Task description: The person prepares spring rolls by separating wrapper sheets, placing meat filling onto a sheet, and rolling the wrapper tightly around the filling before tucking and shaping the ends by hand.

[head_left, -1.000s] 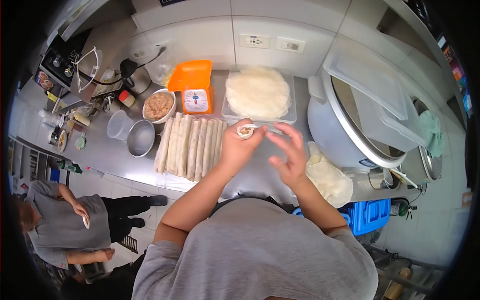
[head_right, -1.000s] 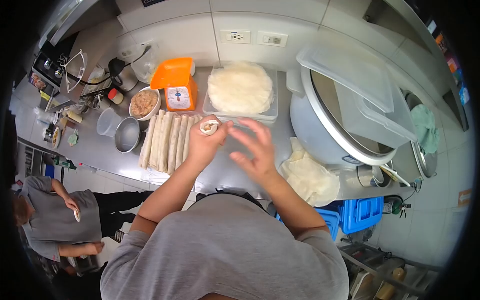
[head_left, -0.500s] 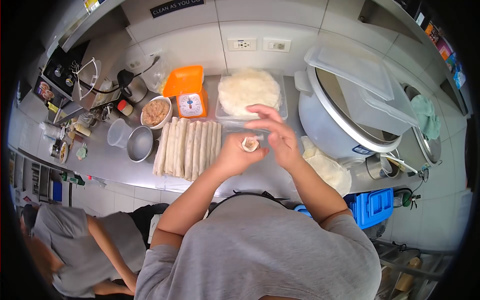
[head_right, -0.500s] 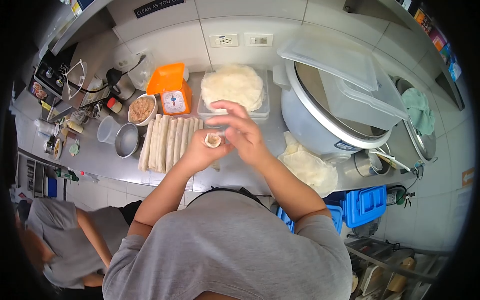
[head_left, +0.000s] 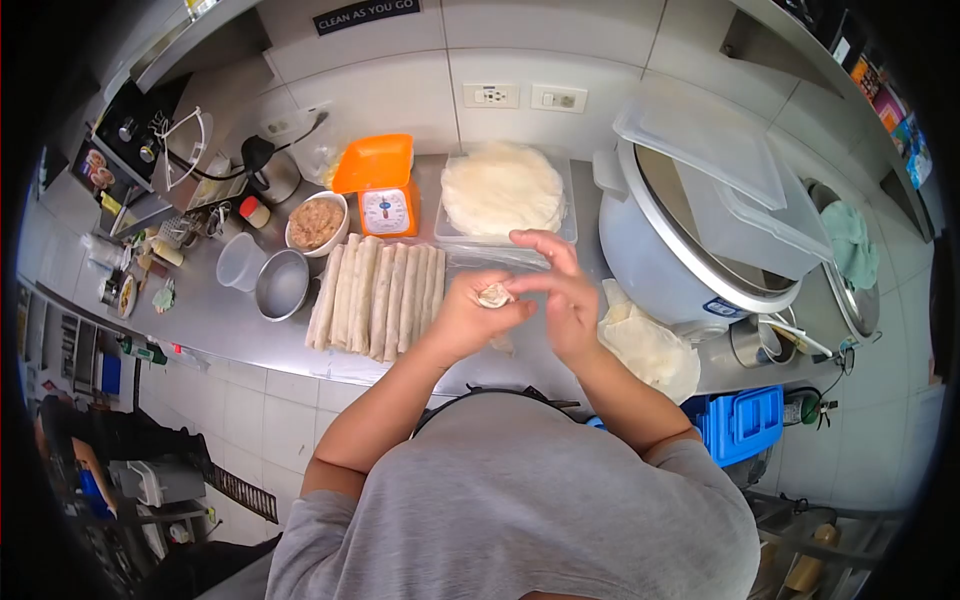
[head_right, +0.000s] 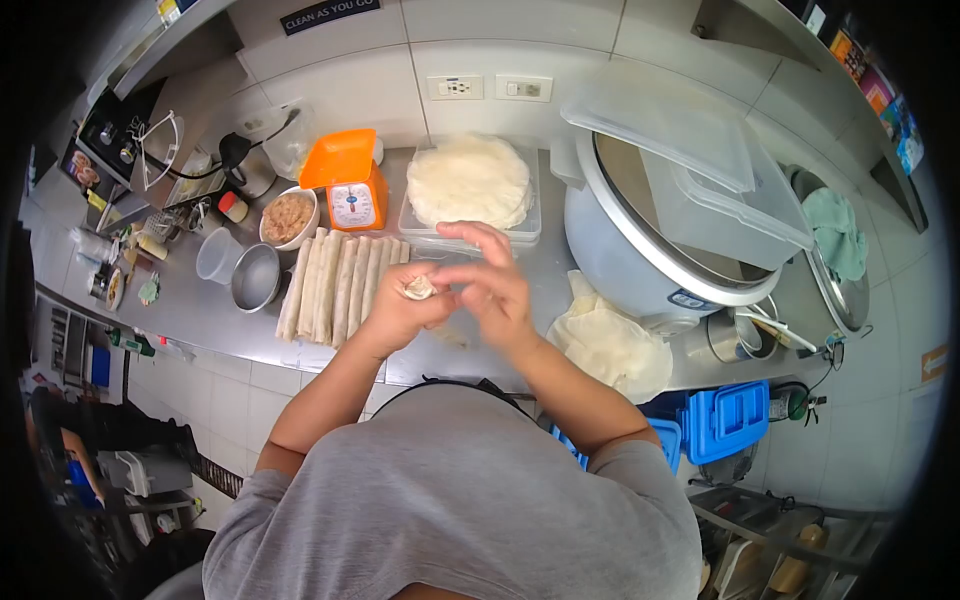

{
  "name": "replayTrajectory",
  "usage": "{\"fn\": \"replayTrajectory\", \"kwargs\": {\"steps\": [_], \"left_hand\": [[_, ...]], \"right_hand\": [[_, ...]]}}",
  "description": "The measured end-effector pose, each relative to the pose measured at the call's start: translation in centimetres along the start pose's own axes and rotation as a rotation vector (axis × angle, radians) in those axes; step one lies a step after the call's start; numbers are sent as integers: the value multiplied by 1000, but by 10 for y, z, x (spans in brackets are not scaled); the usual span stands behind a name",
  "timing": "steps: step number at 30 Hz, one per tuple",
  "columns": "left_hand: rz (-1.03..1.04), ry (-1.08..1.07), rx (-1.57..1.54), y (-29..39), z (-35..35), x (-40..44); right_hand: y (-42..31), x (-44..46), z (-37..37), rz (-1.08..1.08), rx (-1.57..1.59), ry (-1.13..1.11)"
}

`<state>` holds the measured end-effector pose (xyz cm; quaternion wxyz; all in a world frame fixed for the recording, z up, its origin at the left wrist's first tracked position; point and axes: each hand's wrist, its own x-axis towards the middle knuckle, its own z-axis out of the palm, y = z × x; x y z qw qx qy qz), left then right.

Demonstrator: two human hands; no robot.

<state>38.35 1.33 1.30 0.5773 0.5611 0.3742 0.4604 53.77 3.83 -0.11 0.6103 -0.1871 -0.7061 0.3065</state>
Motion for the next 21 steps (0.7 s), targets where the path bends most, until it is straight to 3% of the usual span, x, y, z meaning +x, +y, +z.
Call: {"fn": "replayTrajectory", "kwargs": {"steps": [4, 10, 13, 16, 19, 21], "left_hand": [[4, -39, -31, -6, -4, -1], [49, -107, 51, 1, -1, -1], [208, -112, 78, -5, 2, 1], [55, -129, 80, 5, -8, 0], [-137, 9, 159, 20, -22, 2], [29, 52, 323, 4, -21, 1]], "right_hand": [[-3, 6, -5, -112, -140, -110], [-23, 39, -11, -275, -390, -520], [-26, 40, -13, -255, -446, -675], [-20, 32, -15, -211, -285, -469], [-4, 0, -26, 631, 186, 12], [32, -25, -21, 1102, 395, -263]]}}
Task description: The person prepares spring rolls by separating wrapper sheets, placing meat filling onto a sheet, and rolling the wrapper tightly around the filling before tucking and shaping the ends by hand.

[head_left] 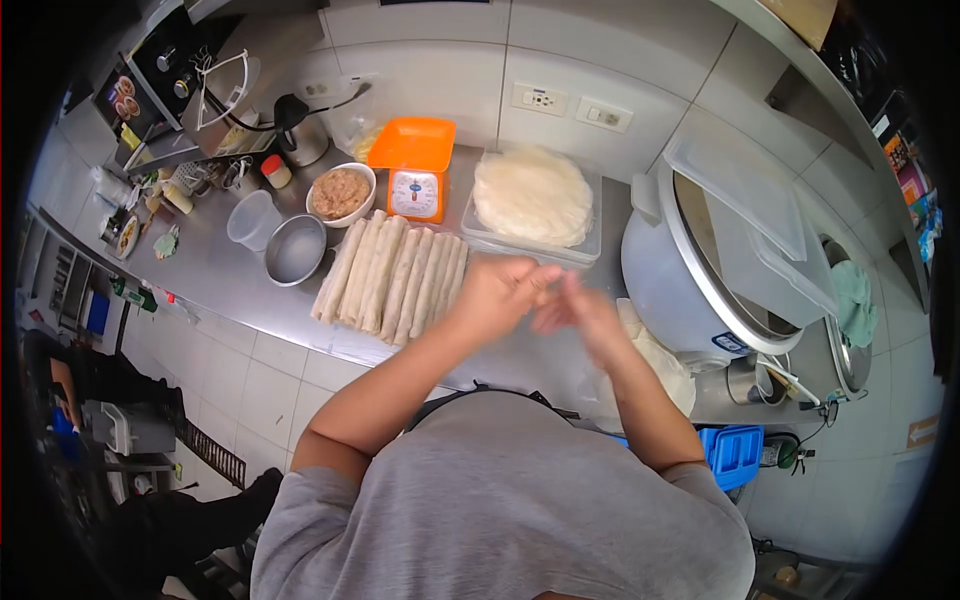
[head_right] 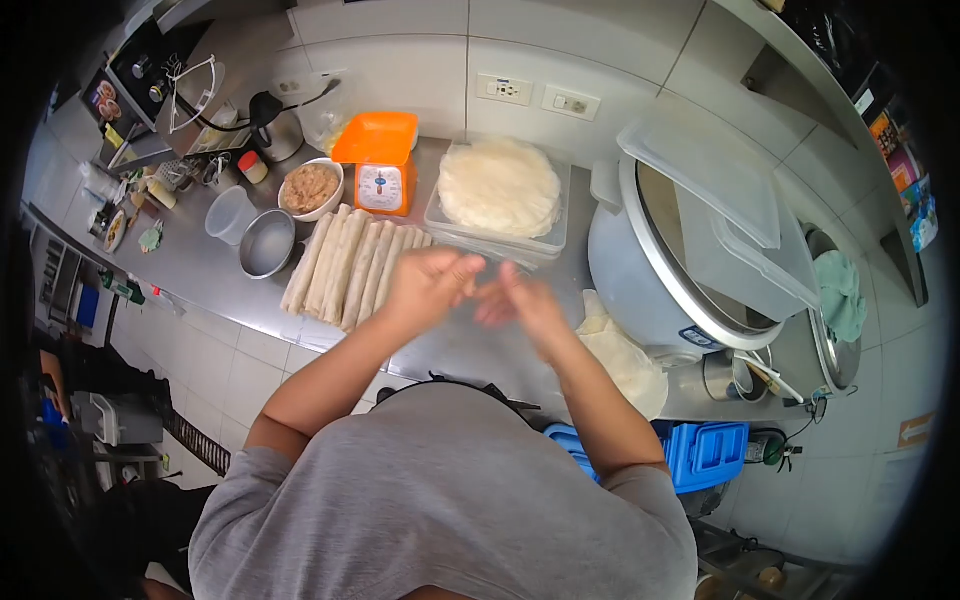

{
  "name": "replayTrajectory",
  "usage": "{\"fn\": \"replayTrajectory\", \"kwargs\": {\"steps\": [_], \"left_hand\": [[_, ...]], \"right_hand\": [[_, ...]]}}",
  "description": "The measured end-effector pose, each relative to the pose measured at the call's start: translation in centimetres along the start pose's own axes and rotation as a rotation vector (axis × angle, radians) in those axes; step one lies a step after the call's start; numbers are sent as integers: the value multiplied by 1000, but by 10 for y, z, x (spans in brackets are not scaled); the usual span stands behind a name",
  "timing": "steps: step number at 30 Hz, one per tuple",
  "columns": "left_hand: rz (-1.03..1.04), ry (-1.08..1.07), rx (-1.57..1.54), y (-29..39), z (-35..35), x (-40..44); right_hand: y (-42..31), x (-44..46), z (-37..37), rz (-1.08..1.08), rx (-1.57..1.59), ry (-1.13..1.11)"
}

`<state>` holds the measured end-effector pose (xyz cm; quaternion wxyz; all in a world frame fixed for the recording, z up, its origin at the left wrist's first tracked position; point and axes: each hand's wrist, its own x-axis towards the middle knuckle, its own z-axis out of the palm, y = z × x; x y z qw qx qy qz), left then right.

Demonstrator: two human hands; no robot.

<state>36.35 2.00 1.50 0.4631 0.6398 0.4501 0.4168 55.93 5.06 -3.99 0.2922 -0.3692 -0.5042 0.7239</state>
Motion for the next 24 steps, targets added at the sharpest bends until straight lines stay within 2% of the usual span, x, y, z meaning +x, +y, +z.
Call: {"fn": "replayTrajectory", "kwargs": {"steps": [1, 4, 5, 8, 11, 12, 15, 17, 20, 24], "left_hand": [[82, 23, 82, -4, 6, -1], [657, -104, 267, -3, 37, -10], [689, -119, 192, -6, 42, -10], [450, 455, -266, 5, 39, -2], [85, 454, -617, 1, 22, 22], [4, 448, -685, 0, 16, 24], [-47, 359, -668, 3, 5, 25], [-27, 399, -442, 0, 7, 20], [2, 415, -208, -6, 14, 15], [70, 408, -146, -9, 18, 13]], "right_hand": [[4, 4, 2, 247, 64, -125], [-9, 10, 28, 302, 492, -110], [1, 23, 15, 163, 500, -171], [-17, 24, 11, -63, 368, -98], [-14, 13, 14, 26, 154, -245], [-6, 13, 19, -166, -20, -103], [2, 13, 29, -717, -503, 277], [-26, -5, 38, -1020, -779, 488], [-47, -12, 52, -1147, -1145, 419], [-51, -4, 52, -1140, -1167, 412]]}}
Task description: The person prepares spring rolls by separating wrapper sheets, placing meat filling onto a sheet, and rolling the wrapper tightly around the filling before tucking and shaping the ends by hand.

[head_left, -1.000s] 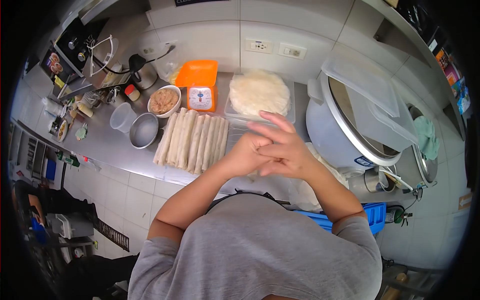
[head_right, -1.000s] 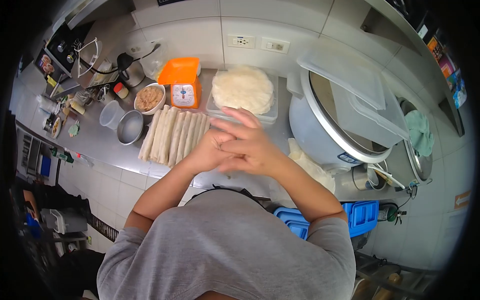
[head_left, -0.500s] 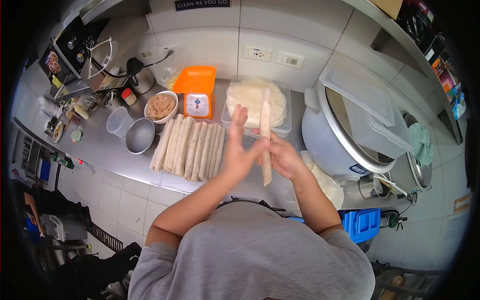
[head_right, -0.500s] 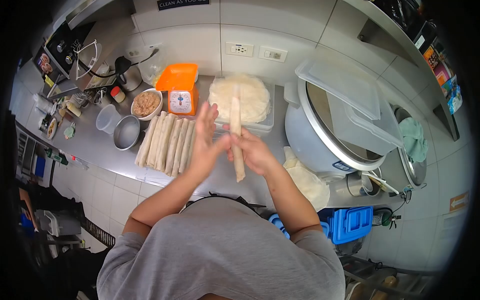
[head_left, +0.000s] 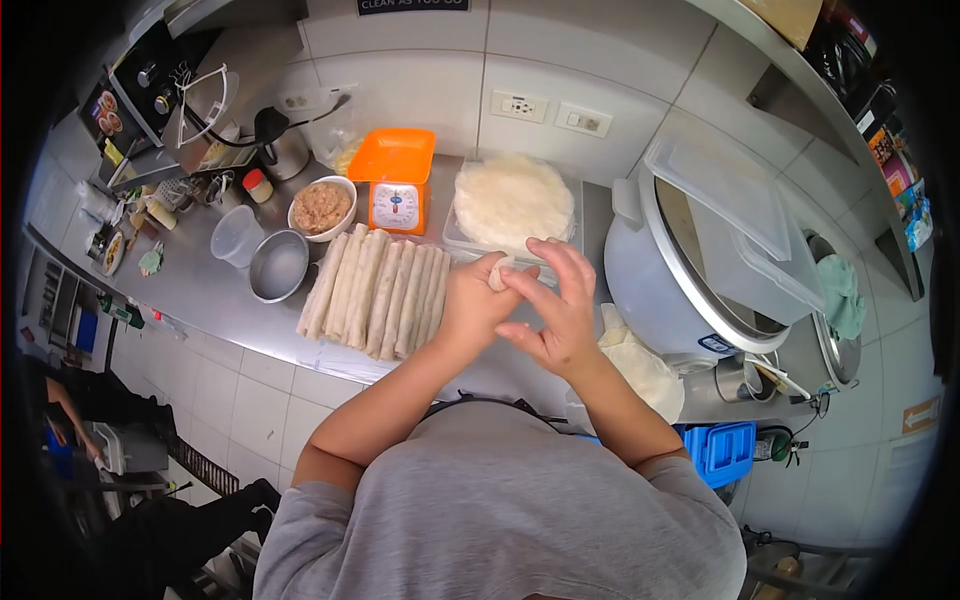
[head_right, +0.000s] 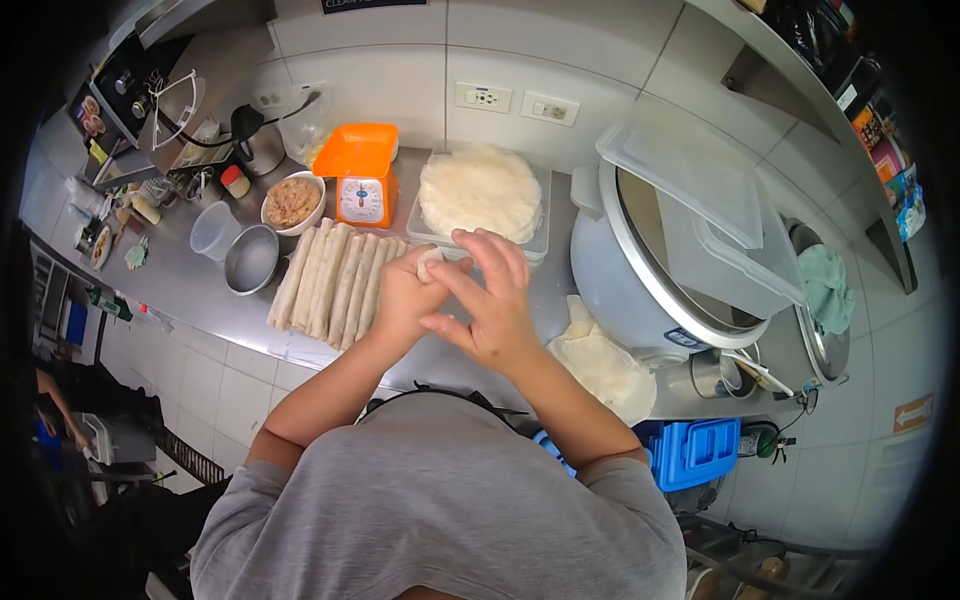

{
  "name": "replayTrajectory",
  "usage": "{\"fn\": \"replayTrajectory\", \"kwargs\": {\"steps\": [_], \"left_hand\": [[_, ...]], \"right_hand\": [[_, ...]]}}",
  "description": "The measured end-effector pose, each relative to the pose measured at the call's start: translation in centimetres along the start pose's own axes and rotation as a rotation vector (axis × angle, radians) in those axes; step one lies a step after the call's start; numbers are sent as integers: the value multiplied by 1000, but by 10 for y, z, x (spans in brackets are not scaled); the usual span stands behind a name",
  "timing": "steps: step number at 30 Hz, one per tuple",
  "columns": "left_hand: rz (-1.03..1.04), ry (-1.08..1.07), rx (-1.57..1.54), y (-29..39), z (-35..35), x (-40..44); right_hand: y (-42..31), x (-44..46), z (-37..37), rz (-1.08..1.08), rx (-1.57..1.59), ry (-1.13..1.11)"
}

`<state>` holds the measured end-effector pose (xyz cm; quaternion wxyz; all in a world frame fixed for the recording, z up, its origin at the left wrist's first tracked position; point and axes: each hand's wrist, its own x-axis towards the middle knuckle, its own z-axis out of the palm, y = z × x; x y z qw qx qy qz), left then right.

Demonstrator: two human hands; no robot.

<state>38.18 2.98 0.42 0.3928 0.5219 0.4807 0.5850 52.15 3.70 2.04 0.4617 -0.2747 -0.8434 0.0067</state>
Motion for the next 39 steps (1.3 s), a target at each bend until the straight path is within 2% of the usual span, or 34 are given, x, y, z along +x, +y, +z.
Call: {"fn": "replayTrajectory", "kwargs": {"steps": [2, 5, 8, 11, 17, 20, 23, 26, 35, 38, 39], "left_hand": [[-18, -26, -16, 1, 0, -2], [-87, -166, 24, -4, -5, -4], [-114, -322, 78, 8, -10, -2], [-140, -413, 93, 7, -11, -3], [-283, -438, -122, 6, -13, -3], [-267, -405, -160, 9, -16, -4], [-216, -421, -163, 11, -22, -2], [-197, -437, -161, 11, -21, -1], [-6, -479, -122, 5, -16, -3], [-24, -468, -59, -4, -15, 0], [-42, -468, -46, -7, -21, 0]], "right_hand": [[4, 3, -1, -25, -33, -31], [27, 11, -2, 3, 323, -169], [25, 22, -2, 258, 818, -67], [37, 21, 5, 167, 812, -177], [32, 19, 3, -80, 469, -122], [27, 14, 5, 18, 561, 20], [25, 1, 15, 286, 828, 121], [27, 3, 13, 193, 771, 67], [18, 35, -18, -198, 305, -326], [22, 34, -16, -233, 256, -458], [22, 29, -9, -110, 453, -359]]}}
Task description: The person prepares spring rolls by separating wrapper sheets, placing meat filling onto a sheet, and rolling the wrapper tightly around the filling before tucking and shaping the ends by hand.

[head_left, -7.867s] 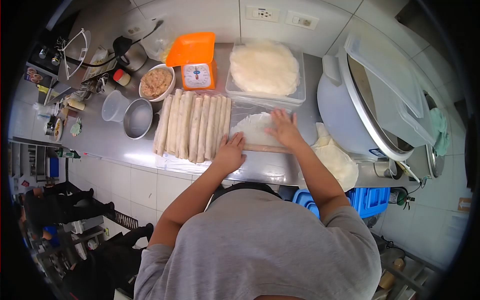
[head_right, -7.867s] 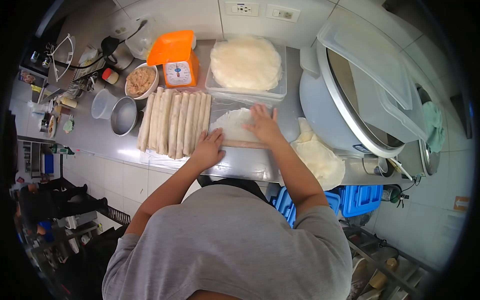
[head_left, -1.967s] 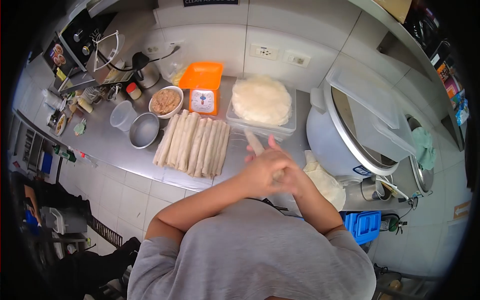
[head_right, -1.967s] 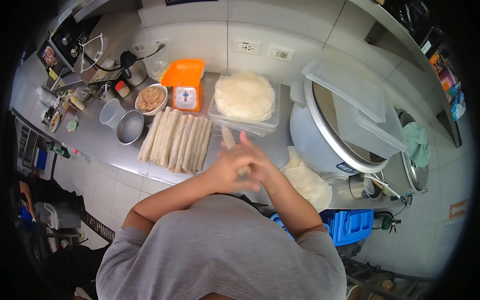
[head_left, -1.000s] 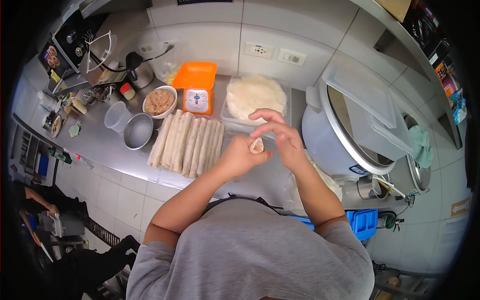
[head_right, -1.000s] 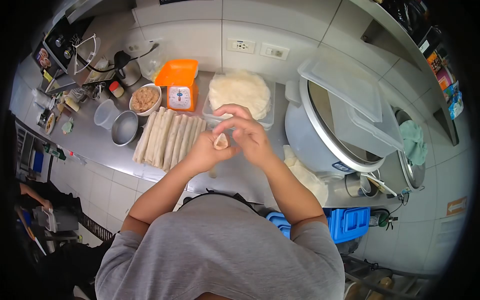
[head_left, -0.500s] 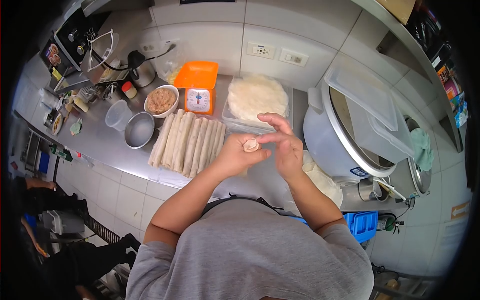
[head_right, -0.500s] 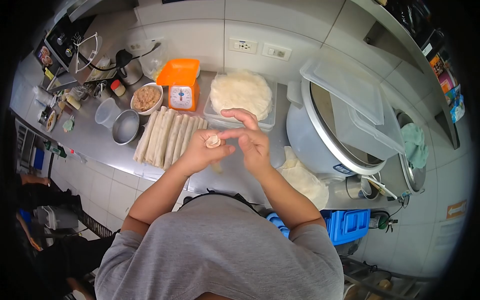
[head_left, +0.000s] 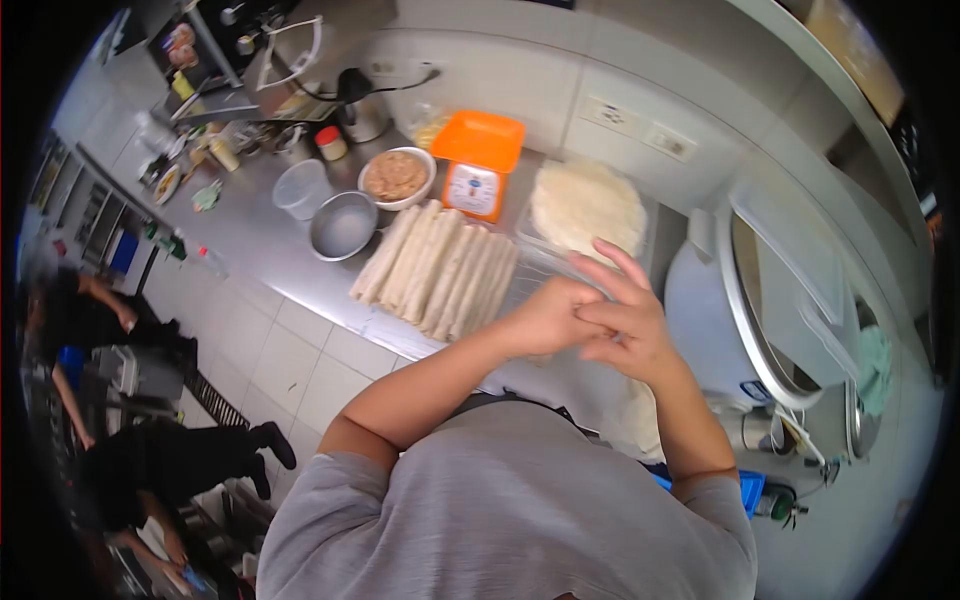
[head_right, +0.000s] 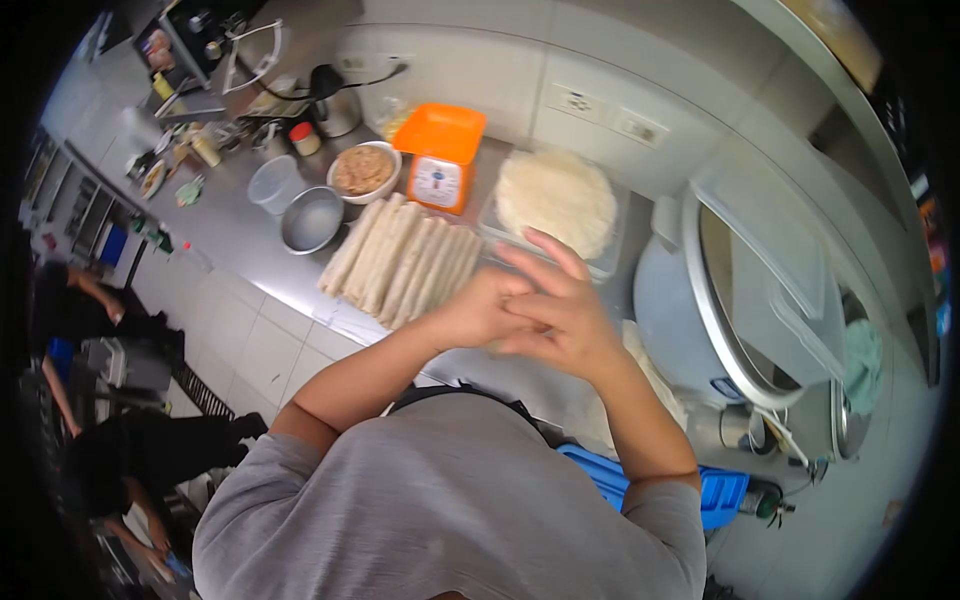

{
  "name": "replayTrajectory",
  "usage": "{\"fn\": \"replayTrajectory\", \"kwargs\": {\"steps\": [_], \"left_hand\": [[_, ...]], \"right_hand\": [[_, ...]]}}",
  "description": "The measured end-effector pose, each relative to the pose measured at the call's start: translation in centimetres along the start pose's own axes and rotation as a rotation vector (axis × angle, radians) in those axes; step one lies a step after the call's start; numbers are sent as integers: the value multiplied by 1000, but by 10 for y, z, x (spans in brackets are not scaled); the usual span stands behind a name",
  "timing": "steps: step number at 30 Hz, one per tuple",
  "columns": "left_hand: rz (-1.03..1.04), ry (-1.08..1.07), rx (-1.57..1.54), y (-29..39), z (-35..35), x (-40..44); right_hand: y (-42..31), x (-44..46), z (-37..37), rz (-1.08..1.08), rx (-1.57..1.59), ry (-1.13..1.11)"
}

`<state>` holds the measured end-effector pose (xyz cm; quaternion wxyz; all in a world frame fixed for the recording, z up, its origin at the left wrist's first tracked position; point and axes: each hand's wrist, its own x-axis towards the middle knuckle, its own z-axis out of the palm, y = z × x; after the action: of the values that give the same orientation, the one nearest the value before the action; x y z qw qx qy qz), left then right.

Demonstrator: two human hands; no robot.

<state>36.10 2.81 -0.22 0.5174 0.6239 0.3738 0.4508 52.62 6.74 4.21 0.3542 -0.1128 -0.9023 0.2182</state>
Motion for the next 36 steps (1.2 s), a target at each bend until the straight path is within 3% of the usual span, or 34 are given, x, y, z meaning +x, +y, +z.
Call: {"fn": "replayTrajectory", "kwargs": {"steps": [3, 6, 8, 10, 11, 14, 17, 19, 21, 23, 26, 29, 31, 36], "left_hand": [[-193, 53, -298, 13, -24, -4], [-41, 275, -629, -5, -46, -8], [15, 597, -455, -20, -81, -15], [17, 859, -234, -6, -118, -40], [4, 878, -246, -8, -133, -52], [-58, 968, -232, -22, -170, -102], [-174, 984, -204, -42, -200, -170], [-258, 999, -171, -53, -224, -227], [-355, 1058, -146, -67, -249, -292], [-462, 1188, -148, -70, -270, -356], [-578, 1339, -163, -63, -305, -437], [-598, 1399, -148, -44, -332, -487], [-552, 1444, -125, -25, -353, -508], [-483, 1599, -107, -10, -374, -559]], "right_hand": [[19, -24, 44, 261, 512, 272], [26, -31, 109, 643, 922, 267], [23, -20, 125, 952, 1237, 140], [35, -5, 144, 1080, 1246, 157], [41, 5, 154, 1142, 1250, 167], [52, 47, 191, 1096, 1174, 270], [63, 56, 241, 1105, 645, 67], [56, 58, 252, 941, 456, -192], [45, 56, 270, 1035, -22, -48], [19, 83, 267, 705, -276, 231], [-11, 151, 297, 563, -102, 429], [-40, 219, 368, 486, 172, 360], [-64, 253, 416, 548, 417, 239], [-129, 308, 479, 228, 435, -103]]}}
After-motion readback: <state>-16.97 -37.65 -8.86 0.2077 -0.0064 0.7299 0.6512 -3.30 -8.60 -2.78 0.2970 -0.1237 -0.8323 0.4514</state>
